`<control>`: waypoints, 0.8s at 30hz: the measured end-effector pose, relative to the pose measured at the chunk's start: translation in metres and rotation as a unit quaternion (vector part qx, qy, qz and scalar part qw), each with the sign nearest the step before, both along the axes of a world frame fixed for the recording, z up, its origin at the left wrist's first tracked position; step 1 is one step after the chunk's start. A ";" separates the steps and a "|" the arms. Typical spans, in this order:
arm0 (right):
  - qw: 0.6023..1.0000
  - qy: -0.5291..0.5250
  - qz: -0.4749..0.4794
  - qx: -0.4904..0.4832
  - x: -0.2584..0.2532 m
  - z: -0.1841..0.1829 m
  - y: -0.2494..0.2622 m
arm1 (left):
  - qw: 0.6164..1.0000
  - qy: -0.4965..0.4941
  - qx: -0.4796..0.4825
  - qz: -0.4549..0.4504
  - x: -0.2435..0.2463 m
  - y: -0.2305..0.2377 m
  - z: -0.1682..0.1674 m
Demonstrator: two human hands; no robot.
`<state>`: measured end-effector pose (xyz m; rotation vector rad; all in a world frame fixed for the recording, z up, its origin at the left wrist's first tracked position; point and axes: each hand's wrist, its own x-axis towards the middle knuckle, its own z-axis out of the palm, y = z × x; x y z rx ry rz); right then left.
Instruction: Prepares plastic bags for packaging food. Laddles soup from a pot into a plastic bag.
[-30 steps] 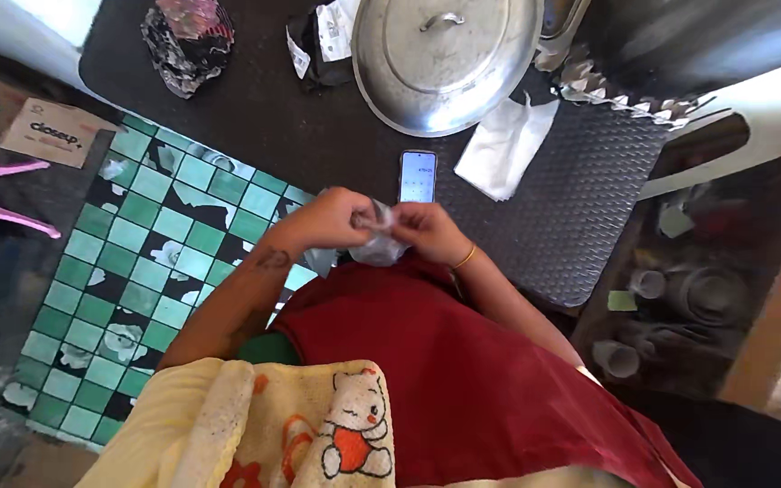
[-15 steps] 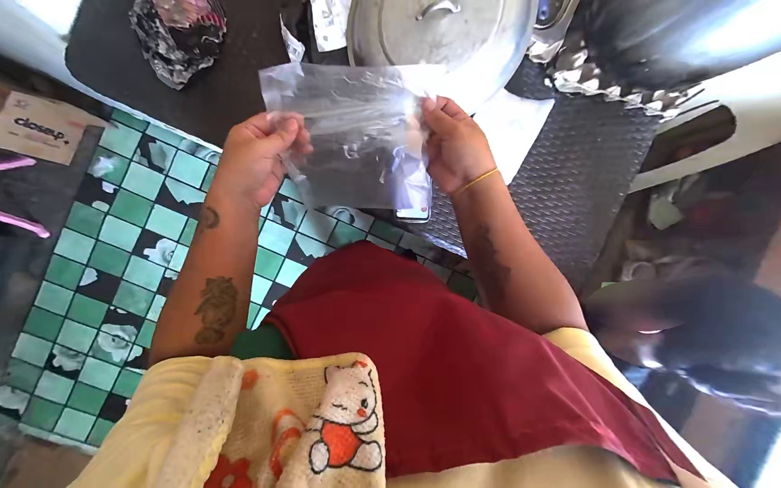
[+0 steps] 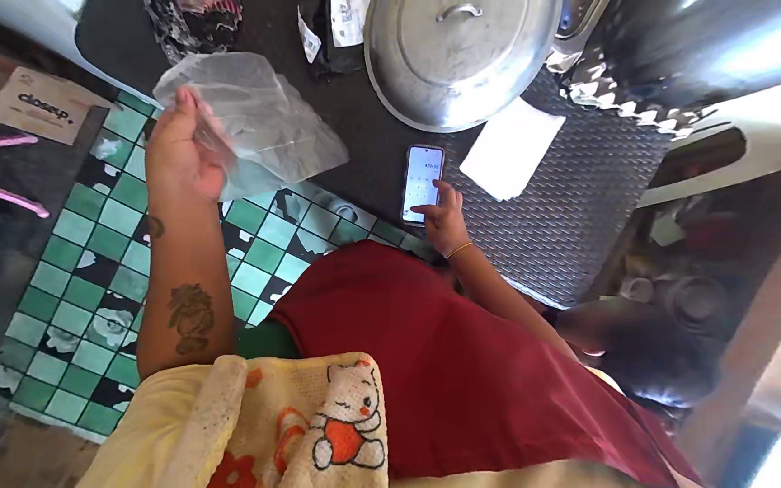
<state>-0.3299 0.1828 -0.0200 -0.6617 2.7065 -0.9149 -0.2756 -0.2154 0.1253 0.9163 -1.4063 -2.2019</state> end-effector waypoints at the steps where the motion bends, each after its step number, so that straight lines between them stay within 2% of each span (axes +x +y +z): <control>1: 1.000 0.009 0.008 0.004 0.003 -0.001 -0.002 | 1.000 0.003 0.008 -0.001 -0.002 0.003 0.001; 5: 0.997 0.055 0.035 0.044 0.013 -0.005 -0.007 | 0.999 0.017 0.045 -0.009 -0.010 0.010 0.004; 8: 0.996 0.058 0.024 0.061 0.014 -0.004 -0.010 | 0.999 0.007 0.032 -0.012 -0.013 0.015 0.006; 11: 0.994 0.062 -0.064 -0.065 0.009 0.010 -0.015 | 0.998 -0.010 0.011 -0.066 -0.013 0.025 0.006; 14: 0.972 -0.027 -0.116 -0.200 -0.002 0.057 -0.031 | 0.987 -0.026 -0.023 -0.158 -0.019 0.063 0.006; 17: 0.937 -0.110 -0.036 -0.328 -0.015 0.117 -0.055 | 0.957 -0.018 -0.086 -0.275 -0.035 0.113 0.011; 20: 0.921 -0.088 0.041 -0.378 -0.027 0.151 -0.074 | 0.927 0.006 -0.123 -0.354 -0.053 0.149 0.025; 22: 0.921 -0.038 0.036 -0.387 -0.038 0.157 -0.074 | 0.920 0.013 -0.101 -0.378 -0.063 0.155 0.034; 24: 0.914 0.003 0.024 -0.405 -0.049 0.159 -0.064 | 0.920 0.012 -0.033 -0.391 -0.070 0.147 0.042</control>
